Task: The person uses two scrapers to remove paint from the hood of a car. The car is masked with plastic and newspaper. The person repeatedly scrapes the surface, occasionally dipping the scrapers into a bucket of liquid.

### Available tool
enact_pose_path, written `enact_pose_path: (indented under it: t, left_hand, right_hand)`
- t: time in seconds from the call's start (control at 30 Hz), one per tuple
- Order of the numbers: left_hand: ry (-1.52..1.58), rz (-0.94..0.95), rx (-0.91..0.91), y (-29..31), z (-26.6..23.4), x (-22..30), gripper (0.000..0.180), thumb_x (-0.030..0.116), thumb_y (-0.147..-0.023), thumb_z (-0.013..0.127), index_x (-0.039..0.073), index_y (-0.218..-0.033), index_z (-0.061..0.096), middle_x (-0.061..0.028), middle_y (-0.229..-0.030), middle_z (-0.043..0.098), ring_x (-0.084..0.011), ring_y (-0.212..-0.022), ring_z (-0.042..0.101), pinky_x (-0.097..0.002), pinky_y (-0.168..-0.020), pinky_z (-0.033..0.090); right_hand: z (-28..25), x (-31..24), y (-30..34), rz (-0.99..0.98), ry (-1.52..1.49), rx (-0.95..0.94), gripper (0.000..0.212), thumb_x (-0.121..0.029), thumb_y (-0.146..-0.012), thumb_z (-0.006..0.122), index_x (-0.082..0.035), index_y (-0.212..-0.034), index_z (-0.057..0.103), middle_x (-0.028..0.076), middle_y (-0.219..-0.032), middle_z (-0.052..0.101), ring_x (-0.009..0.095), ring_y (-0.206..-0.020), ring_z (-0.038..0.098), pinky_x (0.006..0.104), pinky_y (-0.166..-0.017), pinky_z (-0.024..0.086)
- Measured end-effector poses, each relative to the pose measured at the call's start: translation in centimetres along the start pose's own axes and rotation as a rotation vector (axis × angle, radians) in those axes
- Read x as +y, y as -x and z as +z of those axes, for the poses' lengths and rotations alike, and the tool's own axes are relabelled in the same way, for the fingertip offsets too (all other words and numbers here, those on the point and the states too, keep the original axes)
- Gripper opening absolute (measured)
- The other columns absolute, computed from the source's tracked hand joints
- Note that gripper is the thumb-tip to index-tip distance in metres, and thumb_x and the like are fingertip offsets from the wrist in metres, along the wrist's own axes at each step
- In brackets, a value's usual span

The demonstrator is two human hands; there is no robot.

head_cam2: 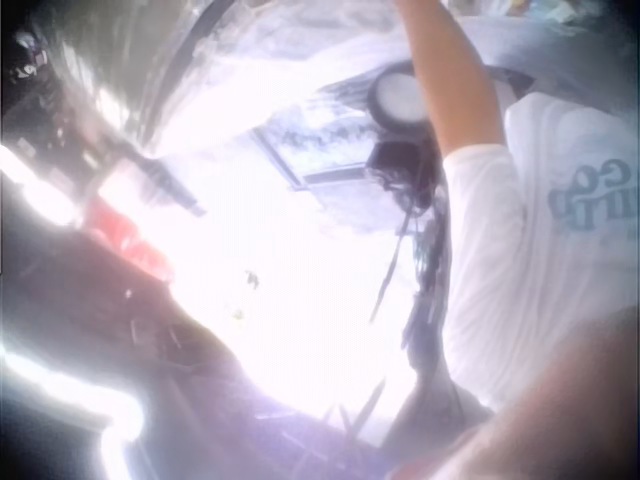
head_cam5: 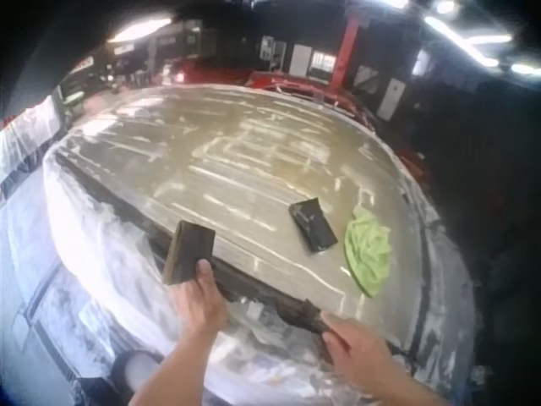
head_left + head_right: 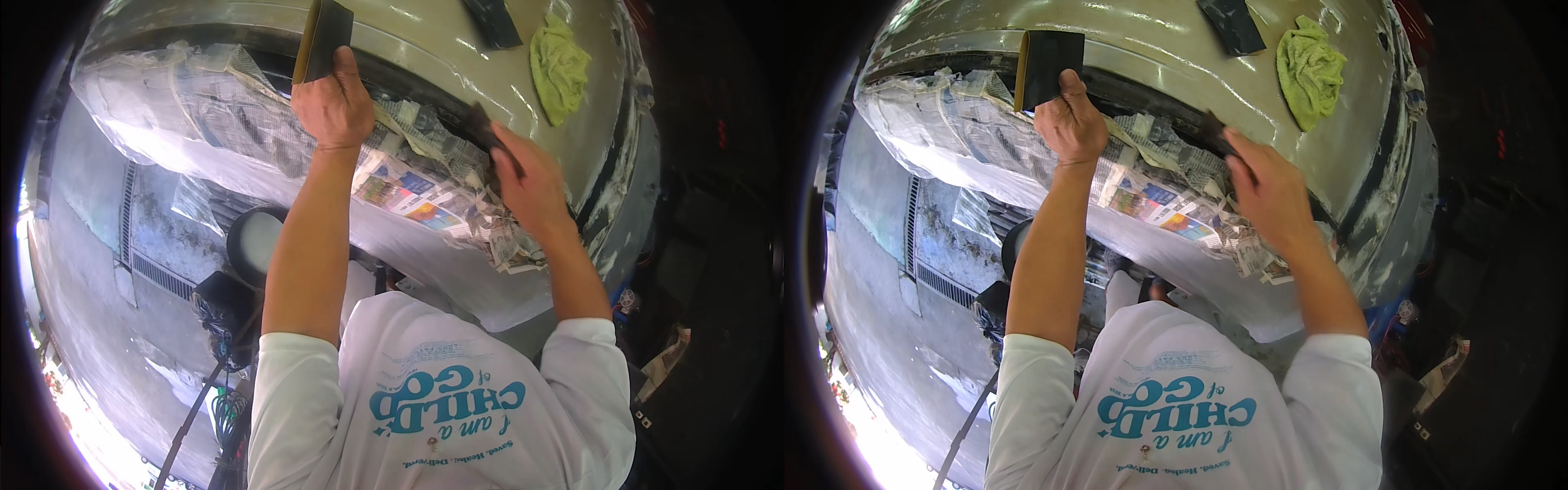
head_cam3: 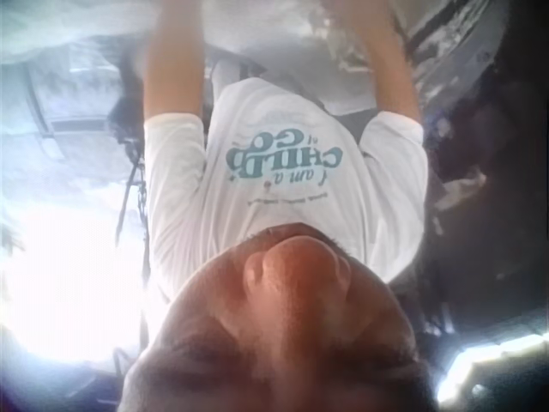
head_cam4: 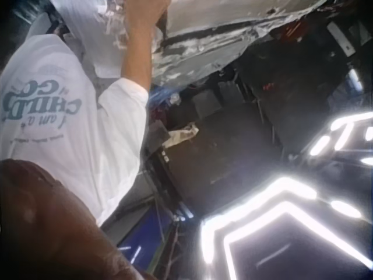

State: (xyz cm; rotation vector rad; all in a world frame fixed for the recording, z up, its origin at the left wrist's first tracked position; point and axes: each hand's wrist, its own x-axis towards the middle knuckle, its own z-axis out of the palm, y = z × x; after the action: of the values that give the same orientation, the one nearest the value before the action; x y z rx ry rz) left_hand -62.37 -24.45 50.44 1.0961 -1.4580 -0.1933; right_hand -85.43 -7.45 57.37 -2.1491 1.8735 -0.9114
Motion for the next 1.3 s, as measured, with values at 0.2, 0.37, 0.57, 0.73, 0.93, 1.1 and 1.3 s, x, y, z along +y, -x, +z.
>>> enact_pose_path:
  t: [0.2,0.37,0.57,0.73,0.93,1.1,1.3]
  left_hand:
    - [-0.05,-0.033,-0.029,0.1,-0.2,0.1,0.032,0.016,-0.108,0.06,0.004,-0.136,0.071,-0.0163,-0.123,0.077,-0.0419,-0.106,0.07,-0.0476,-0.092,0.054]
    - [0.018,-0.025,0.007,0.4,0.1,-0.1,0.032,0.019,-0.109,0.061,0.003,-0.134,0.07,-0.0182,-0.121,0.076,-0.0442,-0.105,0.07,-0.0488,-0.09,0.054]
    - [-0.132,-0.084,-0.081,0.3,-0.3,-0.2,0.032,0.019,-0.11,0.06,0.002,-0.134,0.07,-0.0184,-0.124,0.076,-0.0455,-0.105,0.07,-0.0487,-0.09,0.055]
    - [-0.064,-0.098,-0.026,0.2,0.1,-0.2,0.03,0.021,-0.111,0.058,0.003,-0.13,0.071,-0.0194,-0.12,0.075,-0.0449,-0.106,0.069,-0.0494,-0.091,0.054]
    - [-0.116,-0.154,-0.099,0.2,0.0,0.0,0.031,0.019,-0.111,0.057,0.002,-0.134,0.07,-0.0188,-0.122,0.076,-0.0431,-0.108,0.07,-0.048,-0.093,0.054]
    - [-0.1,-0.089,-0.054,0.6,0.2,-1.0,0.031,0.019,-0.111,0.058,0.001,-0.133,0.07,-0.0191,-0.122,0.075,-0.0434,-0.107,0.07,-0.0471,-0.091,0.055]
    - [-0.127,-0.101,-0.078,0.5,-0.1,-0.7,0.03,0.019,-0.111,0.058,0.0,-0.131,0.071,-0.0198,-0.121,0.075,-0.0442,-0.106,0.07,-0.047,-0.09,0.055]
  right_hand:
    - [-3.3,3.3,3.5,0.091,0.09,-0.049,0.038,-0.006,-0.095,0.078,-0.004,-0.132,0.072,0.02,-0.107,0.076,0.038,-0.086,0.075,0.0413,-0.074,0.06]
    - [-3.1,3.5,4.2,0.111,0.078,-0.009,0.033,-0.008,-0.095,0.079,-0.002,-0.128,0.073,0.022,-0.107,0.077,0.038,-0.081,0.076,0.0399,-0.073,0.06]
    - [-3.2,3.2,4.1,0.364,-0.028,-0.03,0.029,-0.016,-0.101,0.075,-0.002,-0.127,0.074,0.024,-0.102,0.077,0.035,-0.075,0.074,0.0383,-0.071,0.057]
    - [-4.6,1.7,5.2,0.549,-0.227,-0.007,0.041,-0.02,-0.105,0.072,-0.004,-0.142,0.067,0.013,-0.096,0.076,0.019,-0.07,0.07,0.0338,-0.069,0.056]
    - [-5.2,1.3,3.8,0.719,-0.577,0.121,0.045,-0.019,-0.107,0.069,-0.006,-0.149,0.062,0.003,-0.093,0.069,0.009,-0.07,0.06,0.0242,-0.07,0.052]
    - [-3.9,1.0,4.2,0.617,-0.366,-0.048,0.044,-0.014,-0.105,0.07,-0.004,-0.147,0.064,0.008,-0.099,0.074,0.011,-0.075,0.064,0.0278,-0.077,0.056]
    - [-1.7,0.5,3.0,0.475,-0.208,-0.053,0.041,-0.009,-0.103,0.069,-0.001,-0.143,0.066,0.02,-0.112,0.078,0.019,-0.088,0.074,0.0318,-0.087,0.057]
